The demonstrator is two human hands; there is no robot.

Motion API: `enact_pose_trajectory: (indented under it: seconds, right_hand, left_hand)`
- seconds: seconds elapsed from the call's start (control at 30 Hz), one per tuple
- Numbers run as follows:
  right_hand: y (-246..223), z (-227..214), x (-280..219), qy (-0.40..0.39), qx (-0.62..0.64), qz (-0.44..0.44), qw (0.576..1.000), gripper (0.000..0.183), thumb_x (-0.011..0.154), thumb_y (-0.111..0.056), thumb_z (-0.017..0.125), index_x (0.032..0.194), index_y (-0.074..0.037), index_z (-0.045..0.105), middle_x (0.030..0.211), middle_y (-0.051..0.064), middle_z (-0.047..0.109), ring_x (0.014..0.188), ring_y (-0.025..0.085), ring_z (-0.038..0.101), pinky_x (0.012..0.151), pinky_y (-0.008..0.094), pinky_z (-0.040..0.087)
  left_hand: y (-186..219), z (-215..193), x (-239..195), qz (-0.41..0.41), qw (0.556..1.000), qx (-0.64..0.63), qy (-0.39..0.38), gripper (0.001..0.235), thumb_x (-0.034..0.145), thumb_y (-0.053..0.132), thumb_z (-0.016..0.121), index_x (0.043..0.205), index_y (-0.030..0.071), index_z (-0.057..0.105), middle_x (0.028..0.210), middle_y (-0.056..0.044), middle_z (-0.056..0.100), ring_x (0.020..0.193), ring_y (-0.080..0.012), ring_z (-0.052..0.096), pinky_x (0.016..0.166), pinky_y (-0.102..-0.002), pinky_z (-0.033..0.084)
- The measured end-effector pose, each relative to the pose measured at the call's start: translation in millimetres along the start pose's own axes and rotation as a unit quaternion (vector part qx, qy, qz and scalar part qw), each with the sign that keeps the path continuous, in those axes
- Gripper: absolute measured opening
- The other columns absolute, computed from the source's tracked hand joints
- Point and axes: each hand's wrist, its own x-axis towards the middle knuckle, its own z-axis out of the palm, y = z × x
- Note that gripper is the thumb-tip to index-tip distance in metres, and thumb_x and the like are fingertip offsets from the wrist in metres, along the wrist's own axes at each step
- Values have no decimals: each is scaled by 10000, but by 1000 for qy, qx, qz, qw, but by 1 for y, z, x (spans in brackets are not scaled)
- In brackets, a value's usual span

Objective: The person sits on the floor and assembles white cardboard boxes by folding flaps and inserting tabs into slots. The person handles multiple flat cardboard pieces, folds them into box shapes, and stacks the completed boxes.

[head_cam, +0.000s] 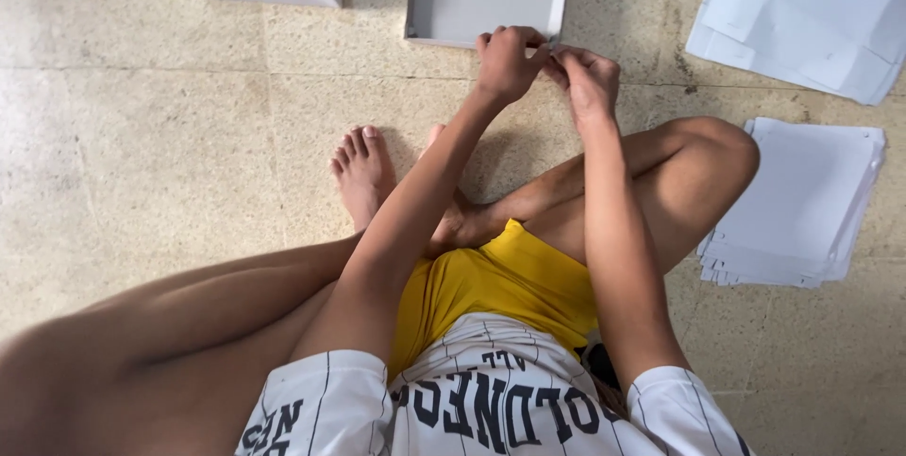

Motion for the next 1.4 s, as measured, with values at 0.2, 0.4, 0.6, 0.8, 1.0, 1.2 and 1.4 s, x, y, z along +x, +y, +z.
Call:
enact_pose_trajectory:
  seconds: [0.2, 0.4, 0.6, 0.8, 1.0, 1.2, 1.4]
  right_hand:
    - [-16, 5, -4, 10, -61, 13, 998, 110, 894, -69, 695, 862, 18, 753, 822, 116, 758, 761, 161, 750, 735, 233, 672]
    - [-21, 9, -5, -1, -53, -9, 999, 114, 895, -65, 674, 840, -4, 751, 827, 103, 759, 777, 161, 742, 768, 251, 670]
    - [-24, 12, -5, 6, -5, 4, 1000, 91, 883, -31, 685, 818, 10, 733, 806, 109, 739, 746, 165, 729, 752, 259, 675]
    - [-20, 10, -3, 15, -195, -70, 978, 112, 847, -173, 740, 827, -71, 782, 728, 52, 746, 680, 96, 733, 664, 207, 612]
    - [-16, 15, -3, 22, -93, -38, 995, 64, 795, -127, 746, 780, -66, 760, 713, 64, 698, 680, 129, 708, 726, 275, 625]
    - [-26, 10, -10, 3, 60, 4, 998, 75, 813, -46, 747, 848, 17, 723, 811, 133, 703, 723, 215, 729, 749, 322, 660]
    - [-29, 15, -17, 10, -39, -28, 999, 128, 840, -96, 790, 903, 12, 761, 871, 142, 737, 799, 211, 741, 785, 337, 632]
  left_hand:
    - [6, -11, 3, 17, 998, -62, -25, 232, 868, 318, 604, 882, 195, 800, 891, 82, 806, 829, -138, 684, 824, -365, 283]
    - [2, -13, 7, 42, 995, -88, -16, 256, 853, 319, 628, 942, 166, 814, 980, 44, 816, 924, -163, 741, 904, -396, 351]
    - [6, -15, 4, 66, 993, -100, 13, 282, 914, 314, 571, 858, 145, 790, 834, 36, 794, 718, -152, 680, 842, -394, 349]
    - [4, -18, 0, 60, 996, -73, 9, 218, 927, 322, 605, 899, 193, 779, 869, 51, 797, 855, -159, 730, 900, -385, 355]
    - [5, -29, -4, 42, 997, -61, -32, 250, 953, 360, 601, 1018, 194, 777, 979, 8, 797, 1043, -216, 741, 1008, -402, 383]
    - [11, -29, -1, 47, 997, -53, -29, 309, 973, 432, 575, 1044, 210, 778, 991, 12, 794, 1048, -227, 738, 1011, -418, 414]
    - [10, -31, -4, 27, 998, -34, -34, 288, 968, 417, 583, 1037, 210, 771, 993, 35, 785, 1052, -211, 732, 1016, -409, 396]
